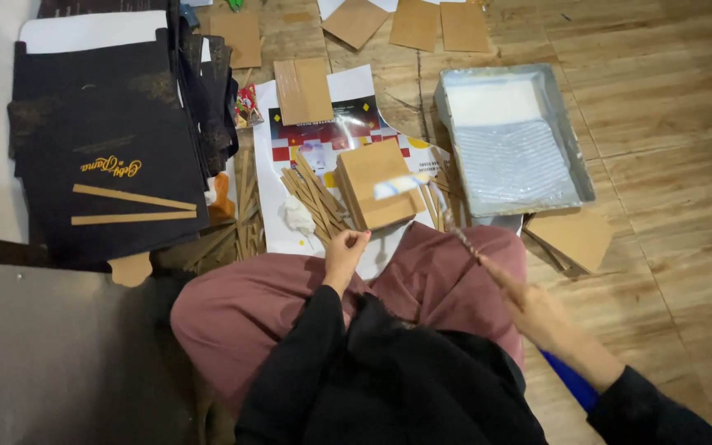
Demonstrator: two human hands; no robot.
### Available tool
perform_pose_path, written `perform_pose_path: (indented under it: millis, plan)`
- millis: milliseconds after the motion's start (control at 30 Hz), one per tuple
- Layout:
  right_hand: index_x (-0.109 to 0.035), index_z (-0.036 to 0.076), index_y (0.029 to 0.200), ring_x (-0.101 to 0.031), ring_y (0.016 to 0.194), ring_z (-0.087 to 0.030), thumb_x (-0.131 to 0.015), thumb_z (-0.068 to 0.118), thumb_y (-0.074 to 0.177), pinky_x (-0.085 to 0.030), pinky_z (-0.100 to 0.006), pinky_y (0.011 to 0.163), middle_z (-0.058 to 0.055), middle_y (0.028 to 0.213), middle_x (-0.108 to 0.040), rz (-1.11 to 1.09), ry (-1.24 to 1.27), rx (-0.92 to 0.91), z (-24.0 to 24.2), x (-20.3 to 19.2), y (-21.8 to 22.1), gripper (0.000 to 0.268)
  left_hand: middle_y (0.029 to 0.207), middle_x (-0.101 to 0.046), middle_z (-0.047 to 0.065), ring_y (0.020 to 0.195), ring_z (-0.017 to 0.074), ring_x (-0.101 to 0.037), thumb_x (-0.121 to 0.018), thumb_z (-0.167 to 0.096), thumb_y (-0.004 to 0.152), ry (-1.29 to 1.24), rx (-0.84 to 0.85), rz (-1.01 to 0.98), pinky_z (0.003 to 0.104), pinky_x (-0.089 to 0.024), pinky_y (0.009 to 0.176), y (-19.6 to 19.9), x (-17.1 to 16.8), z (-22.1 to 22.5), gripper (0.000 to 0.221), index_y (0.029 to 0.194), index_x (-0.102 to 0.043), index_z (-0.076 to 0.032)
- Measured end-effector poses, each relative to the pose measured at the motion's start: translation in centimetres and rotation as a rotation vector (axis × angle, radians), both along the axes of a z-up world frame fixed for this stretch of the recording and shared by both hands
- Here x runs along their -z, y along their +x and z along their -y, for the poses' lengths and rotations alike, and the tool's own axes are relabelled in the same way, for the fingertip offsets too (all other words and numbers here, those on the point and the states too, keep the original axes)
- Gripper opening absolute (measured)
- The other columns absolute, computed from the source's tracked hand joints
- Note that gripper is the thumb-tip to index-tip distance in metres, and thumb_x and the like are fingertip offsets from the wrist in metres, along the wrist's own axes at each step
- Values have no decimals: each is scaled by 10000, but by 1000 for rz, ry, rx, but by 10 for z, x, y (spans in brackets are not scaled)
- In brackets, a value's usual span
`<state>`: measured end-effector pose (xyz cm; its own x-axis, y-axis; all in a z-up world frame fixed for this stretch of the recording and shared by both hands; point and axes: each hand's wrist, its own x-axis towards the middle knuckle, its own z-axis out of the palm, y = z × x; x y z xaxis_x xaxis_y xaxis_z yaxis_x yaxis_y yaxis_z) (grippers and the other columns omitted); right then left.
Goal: Applying glue to small cardboard pieces using a paint roller in a production setting.
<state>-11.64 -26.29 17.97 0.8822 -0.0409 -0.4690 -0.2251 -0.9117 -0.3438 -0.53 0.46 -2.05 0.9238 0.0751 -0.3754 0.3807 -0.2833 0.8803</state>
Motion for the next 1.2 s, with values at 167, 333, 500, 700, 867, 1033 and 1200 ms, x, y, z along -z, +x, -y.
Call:
perform_pose_path:
  millis: [167, 333, 500, 700, 867, 1033, 1200]
  plan:
    - [-230, 491, 1345, -625, 979, -282, -356, 287, 823, -503, -409, 870, -113, 999, -668, -212, -195, -37, -23, -8, 4, 574, 708, -641, 9, 730, 162, -601, -651, -403, 764, -55, -25, 38, 284, -461, 658, 5, 4, 2, 227, 819, -669, -184]
    - [-137, 551, 1352, -634, 937, -287, -367, 264, 808, -502, -400, 865, -108, 934, -672, -240, -273, -51, -50, -8, 31, 657, 794, -654, 40, 768, 175, -595, -638, -324, 804, -146, -18, 10, 292, -464, 686, 6, -9, 5, 190, 869, -666, -148]
    - [-169, 444, 1378, -624, 900, -346, -388, 196, 804, -503, -437, 838, -154, 922, -647, -26, -232, -103, -60, 35, 76, 662, 778, -647, 22, 727, 138, -578, -652, -287, 804, -185, -83, 5, 278, -464, 661, 7, -7, 5, 163, 861, -660, -135]
    - [-136, 331, 1411, -597, 915, -424, -339, 108, 807, -481, -484, 868, -251, 947, -621, -127, -132, -85, -74, -12, 53, 674, 748, -632, 24, 719, 118, -553, -677, -268, 782, -214, -103, 38, 257, -460, 647, 3, -19, 5, 146, 843, -667, -135]
    - [-43, 449, 1405, -621, 806, -375, -332, 214, 805, -490, -452, 744, -140, 872, -641, -301, -337, -113, -49, 1, -6, 706, 707, -606, -8, 691, 97, -537, -657, -211, 798, -288, -148, 47, 238, -433, 643, 1, -18, 8, 101, 763, -632, -120]
    - [-80, 430, 1411, -553, 519, -396, -375, 147, 770, -435, -464, 502, -92, 627, -533, -178, -367, -144, -50, 6, 0, 760, 743, -631, -28, 732, 91, -567, -638, -185, 801, -298, -145, 31, 227, -438, 696, 1, -27, 8, 106, 725, -626, -112]
    - [-158, 364, 1412, -647, 784, -343, -360, 176, 799, -533, -435, 731, -144, 816, -636, 39, -335, -228, -77, 24, 63, 672, 714, -632, -10, 679, 107, -562, -666, -290, 792, -216, -140, 15, 245, -456, 606, 1, -12, 9, 142, 808, -668, -148]
